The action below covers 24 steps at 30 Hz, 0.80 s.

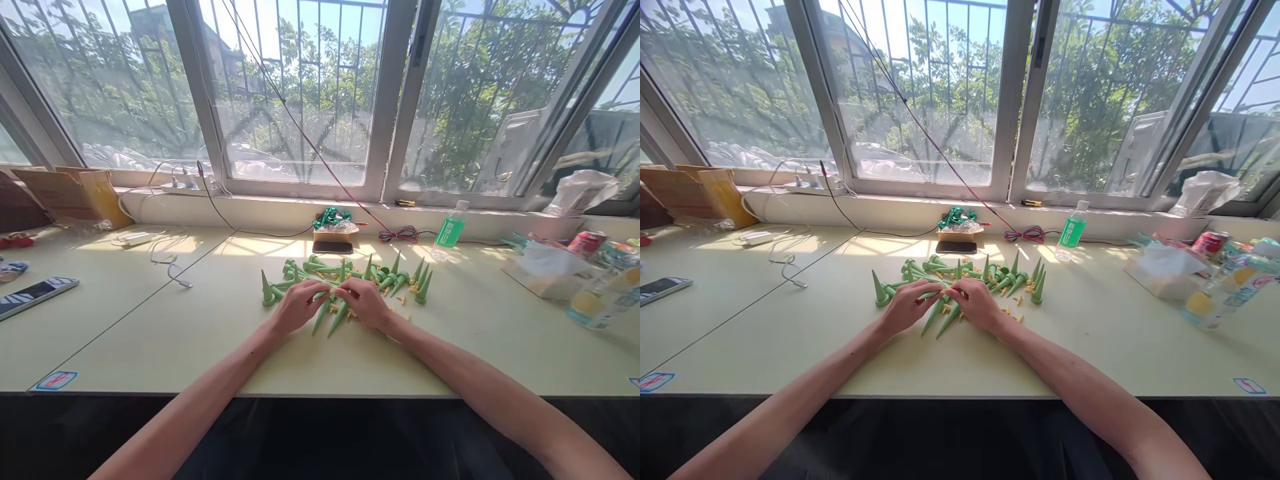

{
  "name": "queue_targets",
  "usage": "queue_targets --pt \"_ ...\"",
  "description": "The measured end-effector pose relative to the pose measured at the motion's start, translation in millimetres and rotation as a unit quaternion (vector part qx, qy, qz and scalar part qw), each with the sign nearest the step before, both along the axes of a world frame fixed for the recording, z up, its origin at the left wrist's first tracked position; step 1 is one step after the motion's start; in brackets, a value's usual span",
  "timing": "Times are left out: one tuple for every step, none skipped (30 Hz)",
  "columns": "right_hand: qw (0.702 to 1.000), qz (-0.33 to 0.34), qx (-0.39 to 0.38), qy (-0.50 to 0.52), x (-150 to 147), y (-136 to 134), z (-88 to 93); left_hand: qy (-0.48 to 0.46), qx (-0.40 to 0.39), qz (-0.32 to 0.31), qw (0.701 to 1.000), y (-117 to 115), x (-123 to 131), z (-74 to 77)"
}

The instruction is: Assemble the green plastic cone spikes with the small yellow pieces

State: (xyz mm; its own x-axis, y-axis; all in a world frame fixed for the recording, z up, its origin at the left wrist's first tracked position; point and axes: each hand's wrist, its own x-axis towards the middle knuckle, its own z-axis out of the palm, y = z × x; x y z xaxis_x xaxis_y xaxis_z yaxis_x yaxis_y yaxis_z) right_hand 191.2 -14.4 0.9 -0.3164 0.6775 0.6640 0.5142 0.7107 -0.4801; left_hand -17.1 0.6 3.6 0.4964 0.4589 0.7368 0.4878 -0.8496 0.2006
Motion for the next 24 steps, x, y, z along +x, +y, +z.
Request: queue_targets --pt "1.000 -0.001 -0.003 0.005 0.0 -0.6 0.3 -0.001 0.001 0.002 1.000 0.0 0.1 0.2" --pt "1.000 -0.002 -0.007 0.012 -0.1 -1.3 0.5 -0.002 0.003 0.002 1.000 0.0 0.3 0.5" --pt "1.000 -0.001 -0.010 0.019 -0.2 -2.0 0.7 -0.004 0.004 0.002 1.000 0.0 0.5 1.0" --pt "1.000 0.002 -0.012 0.024 -0.4 -2.6 0.8 -0.006 0.005 0.002 1.000 -0.1 0.7 1.4" --pt "1.000 0.006 -0.011 0.024 -0.6 -3.0 0.6 -0.007 0.006 0.001 1.000 -0.2 0.9 1.8" --pt "1.000 0.010 -0.008 0.022 -0.8 -3.1 0.3 -0.008 0.006 0.002 1.000 -0.3 1.1 2.2" --pt "1.000 0.013 -0.003 0.017 -1.0 -2.9 -0.2 -0.008 0.006 0.002 1.000 -0.4 1.2 2.5" --pt "1.000 0.013 0.001 0.012 -1.2 -2.5 -0.9 -0.008 0.006 0.003 1.000 -0.5 1.3 2.7" --pt "1.000 0.012 0.005 0.008 -1.4 -1.9 -1.6 -0.007 0.007 0.003 1.000 -0.5 1.3 2.7" --pt "1.000 0.008 0.007 0.007 -1.6 -1.1 -2.2 -0.006 0.009 0.004 1.000 -0.5 1.3 2.7" --pt "1.000 0.005 0.008 0.006 -1.8 -0.4 -2.7 -0.005 0.012 0.005 1.000 -0.5 1.2 2.5" --pt "1.000 0.003 0.008 0.006 -1.9 0.2 -3.0 -0.004 0.014 0.006 1.000 -0.3 1.2 2.3" --pt "1.000 0.001 0.007 0.004 -1.9 0.7 -3.1 -0.003 0.015 0.007 1.000 -0.2 1.1 2.0" --pt "1.000 -0.001 0.006 0.002 -1.9 0.8 -2.9 -0.002 0.015 0.007 1.000 0.0 1.0 1.8" --pt "1.000 -0.002 0.004 -0.002 -1.8 0.7 -2.6 -0.001 0.013 0.006 1.000 0.1 1.0 1.6" --pt "1.000 -0.002 0.000 -0.003 -1.6 0.3 -2.2 -0.002 0.011 0.005 1.000 0.3 1.0 1.5" --pt "1.000 -0.002 -0.006 -0.001 -1.4 -0.2 -1.8 -0.004 0.010 0.004 1.000 0.4 1.0 1.4" --pt "1.000 -0.002 -0.013 0.004 -1.1 -0.7 -1.4 -0.008 0.008 0.003 1.000 0.5 1.0 1.4" --pt "1.000 -0.001 -0.019 0.011 -0.9 -1.3 -1.2 -0.012 0.006 0.002 1.000 0.6 1.0 1.5" --pt "1.000 0.001 -0.024 0.017 -0.8 -1.8 -1.0 -0.014 0.004 0.002 1.000 0.6 1.0 1.6" --pt "0.999 0.004 -0.026 0.021 -0.7 -2.1 -1.0 -0.015 0.001 0.002 1.000 0.6 1.0 1.8" --pt "0.999 0.007 -0.026 0.023 -0.8 -2.3 -1.1 -0.013 -0.001 0.004 1.000 0.5 1.0 2.0" --pt "0.999 0.010 -0.025 0.021 -1.0 -2.2 -1.3 -0.011 -0.001 0.005 1.000 0.3 0.9 2.2" --pt "0.999 0.012 -0.023 0.018 -1.4 -2.1 -1.5 -0.009 -0.001 0.005 1.000 0.2 0.9 2.4"
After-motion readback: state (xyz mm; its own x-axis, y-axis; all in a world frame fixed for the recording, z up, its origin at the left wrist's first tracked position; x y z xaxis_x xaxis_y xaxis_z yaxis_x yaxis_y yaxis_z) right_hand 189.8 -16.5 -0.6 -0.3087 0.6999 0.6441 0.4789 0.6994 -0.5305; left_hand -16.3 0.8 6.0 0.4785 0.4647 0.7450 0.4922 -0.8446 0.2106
